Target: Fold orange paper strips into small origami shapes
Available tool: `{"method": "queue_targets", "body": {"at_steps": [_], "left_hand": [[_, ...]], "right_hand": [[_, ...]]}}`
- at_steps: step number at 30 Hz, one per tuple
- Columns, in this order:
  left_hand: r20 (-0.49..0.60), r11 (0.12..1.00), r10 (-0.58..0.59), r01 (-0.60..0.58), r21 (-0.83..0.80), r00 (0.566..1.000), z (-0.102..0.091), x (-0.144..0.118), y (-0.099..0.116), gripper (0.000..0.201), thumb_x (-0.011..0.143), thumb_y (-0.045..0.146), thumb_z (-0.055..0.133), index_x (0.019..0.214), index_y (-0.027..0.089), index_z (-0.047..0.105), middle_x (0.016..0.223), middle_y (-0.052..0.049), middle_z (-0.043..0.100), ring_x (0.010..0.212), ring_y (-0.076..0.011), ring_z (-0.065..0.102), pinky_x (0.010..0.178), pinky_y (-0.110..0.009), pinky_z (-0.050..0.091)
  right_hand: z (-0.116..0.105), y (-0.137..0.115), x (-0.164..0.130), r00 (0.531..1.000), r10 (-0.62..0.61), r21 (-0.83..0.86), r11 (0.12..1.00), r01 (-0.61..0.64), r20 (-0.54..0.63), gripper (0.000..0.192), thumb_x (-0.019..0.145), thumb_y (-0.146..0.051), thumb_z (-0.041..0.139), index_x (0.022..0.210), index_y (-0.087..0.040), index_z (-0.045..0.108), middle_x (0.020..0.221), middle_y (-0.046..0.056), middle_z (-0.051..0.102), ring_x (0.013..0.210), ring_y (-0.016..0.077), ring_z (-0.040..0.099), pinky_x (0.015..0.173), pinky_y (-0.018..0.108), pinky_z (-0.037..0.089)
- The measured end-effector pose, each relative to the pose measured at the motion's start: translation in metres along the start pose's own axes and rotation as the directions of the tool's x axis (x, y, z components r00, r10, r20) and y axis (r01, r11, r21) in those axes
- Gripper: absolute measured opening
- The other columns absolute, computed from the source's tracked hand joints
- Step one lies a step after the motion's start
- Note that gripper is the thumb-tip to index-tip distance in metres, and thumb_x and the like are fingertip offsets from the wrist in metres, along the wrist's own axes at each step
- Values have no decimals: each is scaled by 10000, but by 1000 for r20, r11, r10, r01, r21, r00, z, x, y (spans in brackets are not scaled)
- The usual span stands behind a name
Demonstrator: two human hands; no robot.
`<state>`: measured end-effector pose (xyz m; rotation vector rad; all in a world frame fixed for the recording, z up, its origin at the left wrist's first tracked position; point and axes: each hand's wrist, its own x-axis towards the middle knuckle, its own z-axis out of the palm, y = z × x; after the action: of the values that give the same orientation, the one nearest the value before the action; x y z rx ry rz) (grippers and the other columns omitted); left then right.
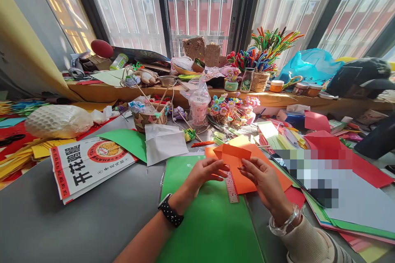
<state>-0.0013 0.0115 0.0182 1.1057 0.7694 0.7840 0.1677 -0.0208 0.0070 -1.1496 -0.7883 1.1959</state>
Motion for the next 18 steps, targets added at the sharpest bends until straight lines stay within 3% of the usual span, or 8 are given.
{"method": "queue_targets", "body": {"at_steps": [3, 6, 9, 13, 18], "left_hand": [[42, 993, -29, 24, 116, 999, 3, 1, -6, 349, 594, 375, 642, 805, 97, 630, 773, -95, 649, 654, -157, 592, 646, -275, 459], [-42, 984, 35, -27, 176, 999, 4, 2, -11, 313, 594, 364, 641, 746, 90, 638, 693, -75, 653, 615, -149, 586, 626, -267, 458], [-104, 984, 54, -35, 176, 993, 4, 2, -11, 322, 583, 352, 649, 773, 93, 633, 670, -59, 652, 605, -146, 581, 619, -266, 457], [-110, 983, 46, -25, 183, 993, 2, 2, -8, 304, 590, 351, 643, 758, 98, 633, 632, -40, 634, 570, -132, 564, 589, -247, 446], [-128, 988, 107, -90, 129, 986, 3, 3, -7, 316, 614, 359, 626, 788, 96, 613, 751, -68, 638, 633, -142, 570, 622, -250, 444]], "right_hand": [[7, 4, -5, 997, 25, 39, 999, -28, 72, 228, 598, -311, 677, 670, -149, 534, 663, -10, 541, 628, 121, 570, 692, 285, 489], [13, 7, -9, 990, 30, 24, 999, -34, 140, 237, 609, -308, 668, 630, -162, 483, 627, -37, 501, 625, 113, 559, 689, 279, 477], [13, 5, -10, 983, 53, -68, 997, -41, 178, 267, 609, -336, 660, 594, -167, 454, 587, -49, 472, 627, 113, 544, 661, 251, 457], [8, 0, -9, 983, 12, -251, 967, 35, 183, 266, 666, -404, 585, 603, -161, 497, 605, -21, 488, 606, 110, 492, 587, 217, 420], [8, 2, -10, 977, -21, -341, 935, 94, 213, 276, 677, -403, 572, 576, -159, 494, 546, -38, 436, 507, 79, 398, 480, 190, 338]]}}
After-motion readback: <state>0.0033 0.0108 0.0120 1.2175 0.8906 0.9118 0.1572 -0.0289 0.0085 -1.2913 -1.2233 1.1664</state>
